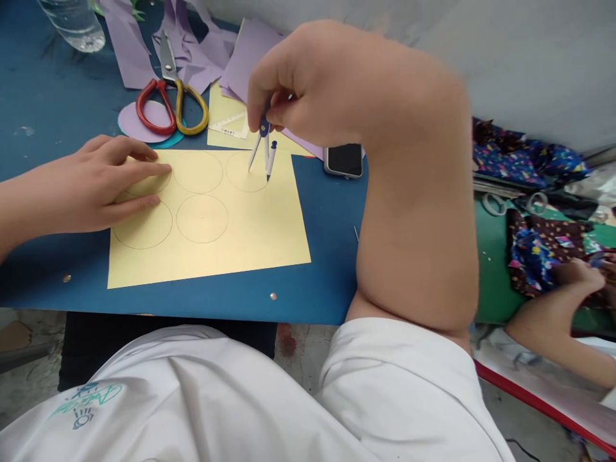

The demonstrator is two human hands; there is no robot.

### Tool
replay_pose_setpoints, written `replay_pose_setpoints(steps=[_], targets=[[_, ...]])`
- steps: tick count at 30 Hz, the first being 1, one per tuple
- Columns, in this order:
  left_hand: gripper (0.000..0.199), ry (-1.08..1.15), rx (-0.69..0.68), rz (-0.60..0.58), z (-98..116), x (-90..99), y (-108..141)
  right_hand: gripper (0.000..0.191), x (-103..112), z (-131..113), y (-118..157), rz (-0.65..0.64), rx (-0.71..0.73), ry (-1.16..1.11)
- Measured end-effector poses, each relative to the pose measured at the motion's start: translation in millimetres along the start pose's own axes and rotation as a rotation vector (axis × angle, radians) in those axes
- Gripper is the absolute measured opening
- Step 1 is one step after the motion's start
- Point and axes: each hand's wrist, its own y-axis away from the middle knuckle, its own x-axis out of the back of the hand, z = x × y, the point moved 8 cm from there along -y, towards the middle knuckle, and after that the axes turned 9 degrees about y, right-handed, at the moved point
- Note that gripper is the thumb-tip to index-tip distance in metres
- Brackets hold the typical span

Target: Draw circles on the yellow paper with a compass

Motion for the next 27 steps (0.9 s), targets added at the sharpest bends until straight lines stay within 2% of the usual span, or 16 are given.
replay_pose_setpoints(steps=[3, 4, 6, 8, 12, 14, 17, 20, 22, 23, 25, 27], targets=[[0.146, 0.036, -0.006, -0.047, 0, -0.7, -3, 0.065, -11, -14, -3, -0.112, 0.021, -0.002], [0.155, 0.043, -0.007, -0.057, 0, -0.6, -3, 0.065, -12, -16, -5, -0.090, 0.025, -0.097], [0.158, 0.053, -0.020, -0.062, 1, -0.2, -4, 0.062, -17, -16, -9, -0.069, 0.036, -0.301], [0.145, 0.049, -0.029, -0.054, 3, 0.1, -3, 0.055, -20, -14, -12, -0.051, 0.031, -0.439], [0.091, 0.000, 0.027, -0.020, 4, 2.1, 0, 0.041, -23, -5, -10, -0.046, -0.050, -0.501], [0.081, -0.016, 0.027, -0.035, 4, 1.5, -1, 0.037, -24, -1, -6, -0.029, -0.091, -0.518], [0.079, -0.037, 0.016, -0.057, 3, 1.2, -3, 0.030, -33, 11, -2, 0.011, -0.127, -0.539], [0.079, -0.040, 0.023, -0.051, 3, 1.5, -4, 0.020, -36, 31, 2, 0.124, -0.184, -0.503], [0.079, -0.028, 0.029, -0.027, 4, 2.2, -4, 0.026, -29, 42, 11, 0.254, -0.222, -0.457], [0.079, -0.023, 0.032, -0.013, 5, 2.6, -3, 0.033, -21, 44, 19, 0.363, -0.229, -0.424], [0.077, -0.017, 0.034, 0.006, 7, 2.6, -2, 0.045, -6, 36, 40, 0.535, -0.203, -0.369], [0.075, -0.018, 0.029, 0.017, 8, 2.1, -1, 0.056, 2, 17, 61, 0.638, -0.156, -0.316]])
